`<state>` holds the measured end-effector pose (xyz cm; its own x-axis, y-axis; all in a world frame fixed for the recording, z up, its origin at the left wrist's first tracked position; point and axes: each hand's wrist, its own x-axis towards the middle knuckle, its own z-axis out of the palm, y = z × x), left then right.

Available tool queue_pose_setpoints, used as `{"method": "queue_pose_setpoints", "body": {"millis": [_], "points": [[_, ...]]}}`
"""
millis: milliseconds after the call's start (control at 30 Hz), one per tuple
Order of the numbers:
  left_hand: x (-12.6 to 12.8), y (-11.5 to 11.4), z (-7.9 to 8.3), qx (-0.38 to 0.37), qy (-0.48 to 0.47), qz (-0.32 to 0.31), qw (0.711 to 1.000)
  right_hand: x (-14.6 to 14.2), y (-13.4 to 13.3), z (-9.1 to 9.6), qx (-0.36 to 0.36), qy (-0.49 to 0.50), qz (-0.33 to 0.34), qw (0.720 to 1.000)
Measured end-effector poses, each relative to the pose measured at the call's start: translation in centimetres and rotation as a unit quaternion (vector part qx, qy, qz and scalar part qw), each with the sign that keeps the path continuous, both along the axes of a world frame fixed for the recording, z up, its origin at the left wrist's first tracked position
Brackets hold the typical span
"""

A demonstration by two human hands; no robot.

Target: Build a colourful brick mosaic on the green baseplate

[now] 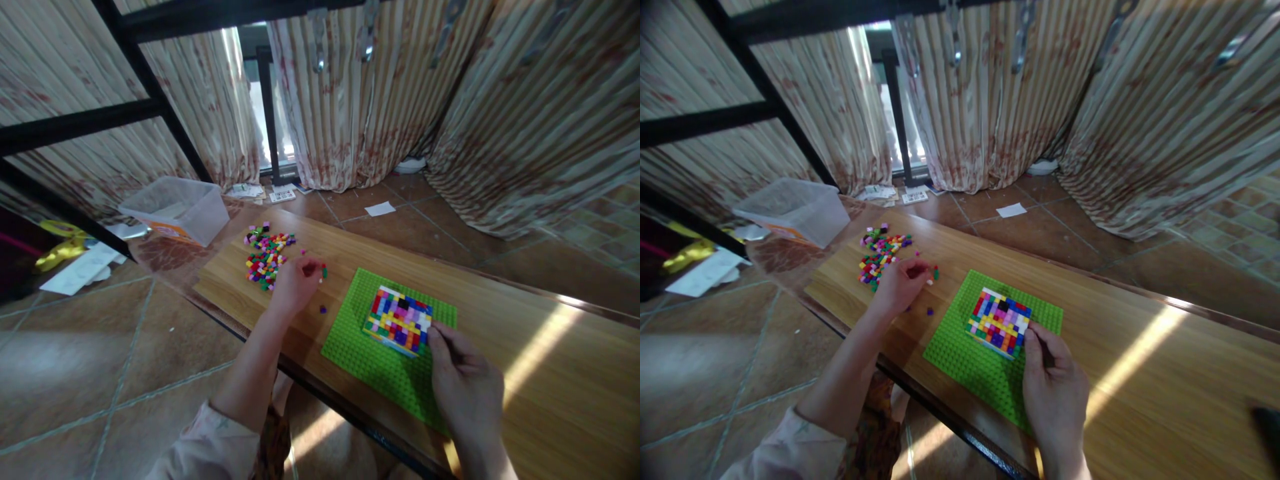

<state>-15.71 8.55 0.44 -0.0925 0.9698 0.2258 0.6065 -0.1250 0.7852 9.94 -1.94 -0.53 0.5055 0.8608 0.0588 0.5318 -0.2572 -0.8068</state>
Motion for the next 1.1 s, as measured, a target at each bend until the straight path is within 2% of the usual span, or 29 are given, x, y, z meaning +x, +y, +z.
{"method": "queue_pose_setpoints", "body": {"millis": [267, 367, 467, 567, 667, 767, 933, 1100], "points": [[0.9, -0.8, -0.1, -0.016, 0.2, 0.02, 0.979, -0.2, 0.2, 0.0, 0.008, -0.006, 0.003, 1.0], [1.0, -0.7, -0.4, -0.019, 0.234, 0.011, 0.972, -0.2, 0.2, -0.1, 0.023, -0.002, 0.012, 1.0], [0.7, -0.6, -0.4, -0.015, 0.202, 0.011, 0.979, -0.2, 0.2, -0.1, 0.029, 0.002, 0.02, 0.999], [0.9, -0.9, 0.1, 0.025, 0.119, -0.001, 0.993, -0.3, 0.1, 0.0, 0.038, 0.007, 0.028, 0.999], [2.3, -1.8, 0.7, 0.07, 0.019, -0.064, 0.995, -0.4, 0.1, 0.0, 0.041, 0.009, 0.033, 0.999], [4.3, -3.1, 1.1, 0.085, -0.05, -0.137, 0.986, -0.5, 0.1, 0.2, 0.033, 0.015, 0.028, 0.999], [6.5, -4.3, 1.1, 0.104, -0.076, -0.173, 0.976, -0.6, 0.1, 0.3, 0.03, 0.031, 0.033, 0.999], [7.2, -4.1, 0.9, 0.142, -0.032, -0.176, 0.974, -0.6, 0.2, 0.4, 0.036, 0.023, 0.034, 0.999]]}}
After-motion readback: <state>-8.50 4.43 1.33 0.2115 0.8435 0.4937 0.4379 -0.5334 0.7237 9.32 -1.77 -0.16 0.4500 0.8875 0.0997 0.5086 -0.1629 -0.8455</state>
